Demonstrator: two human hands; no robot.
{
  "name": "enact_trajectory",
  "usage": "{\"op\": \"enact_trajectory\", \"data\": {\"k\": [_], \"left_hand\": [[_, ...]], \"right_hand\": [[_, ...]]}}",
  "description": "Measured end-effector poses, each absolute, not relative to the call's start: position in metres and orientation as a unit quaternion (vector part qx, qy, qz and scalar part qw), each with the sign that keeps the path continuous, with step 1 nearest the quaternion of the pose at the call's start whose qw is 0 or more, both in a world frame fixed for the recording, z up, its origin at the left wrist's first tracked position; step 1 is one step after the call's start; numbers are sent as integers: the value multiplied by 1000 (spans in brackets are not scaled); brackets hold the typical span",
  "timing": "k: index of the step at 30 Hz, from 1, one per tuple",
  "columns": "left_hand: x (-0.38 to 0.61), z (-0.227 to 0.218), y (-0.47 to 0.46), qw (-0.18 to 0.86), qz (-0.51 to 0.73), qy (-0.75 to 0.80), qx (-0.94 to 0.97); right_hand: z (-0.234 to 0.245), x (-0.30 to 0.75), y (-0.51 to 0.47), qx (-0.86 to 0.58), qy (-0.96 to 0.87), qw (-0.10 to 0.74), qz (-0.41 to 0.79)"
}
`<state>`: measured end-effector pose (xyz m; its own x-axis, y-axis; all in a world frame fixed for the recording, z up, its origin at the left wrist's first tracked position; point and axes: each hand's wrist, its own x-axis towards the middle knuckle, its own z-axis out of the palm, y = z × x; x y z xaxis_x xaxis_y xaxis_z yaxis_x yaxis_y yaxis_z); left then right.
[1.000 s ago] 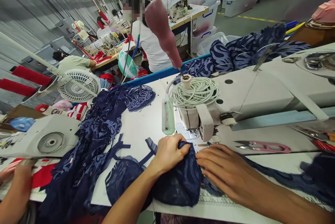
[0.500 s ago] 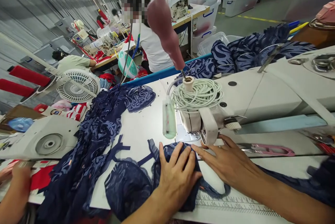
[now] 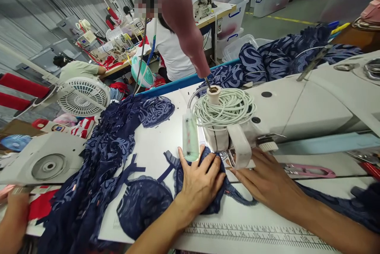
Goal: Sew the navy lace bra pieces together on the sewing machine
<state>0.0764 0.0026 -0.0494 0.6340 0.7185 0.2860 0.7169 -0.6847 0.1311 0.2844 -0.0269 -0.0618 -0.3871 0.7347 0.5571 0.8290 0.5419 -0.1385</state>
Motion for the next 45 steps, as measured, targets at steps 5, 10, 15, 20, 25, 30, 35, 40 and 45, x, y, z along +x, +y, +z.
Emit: {"op": "enact_trajectory", "data": {"k": [5, 10, 15, 20, 25, 30, 35, 40, 45], "left_hand": [[77, -55, 6, -7, 187, 390, 902], [77, -60, 7, -32, 226, 379, 897], [77, -57, 7, -29, 219, 380, 898], [78, -55, 9, -22, 204, 385, 900], [79, -53, 9, -33, 184, 379, 906], [78, -53, 6, -36, 184, 372, 909], [78, -51, 5, -28, 182, 374, 909], [78, -50, 6, -37, 178, 372, 910], [78, -51, 8, -29, 178, 378, 908]], "right_hand": [[-63, 285, -25, -478, -821, 304, -71], [-65, 286, -25, -474, -816, 325, -56], [-66, 287, -25, -458, -820, 335, -72], [-68, 294, -17, -486, -782, 380, -91], [-65, 297, -8, -501, -779, 370, -73], [-58, 294, -9, -493, -777, 385, -72], [-52, 293, -12, -492, -776, 388, -70], [-56, 297, -15, -499, -774, 386, -45], [-59, 296, -12, -507, -775, 372, -67]]}}
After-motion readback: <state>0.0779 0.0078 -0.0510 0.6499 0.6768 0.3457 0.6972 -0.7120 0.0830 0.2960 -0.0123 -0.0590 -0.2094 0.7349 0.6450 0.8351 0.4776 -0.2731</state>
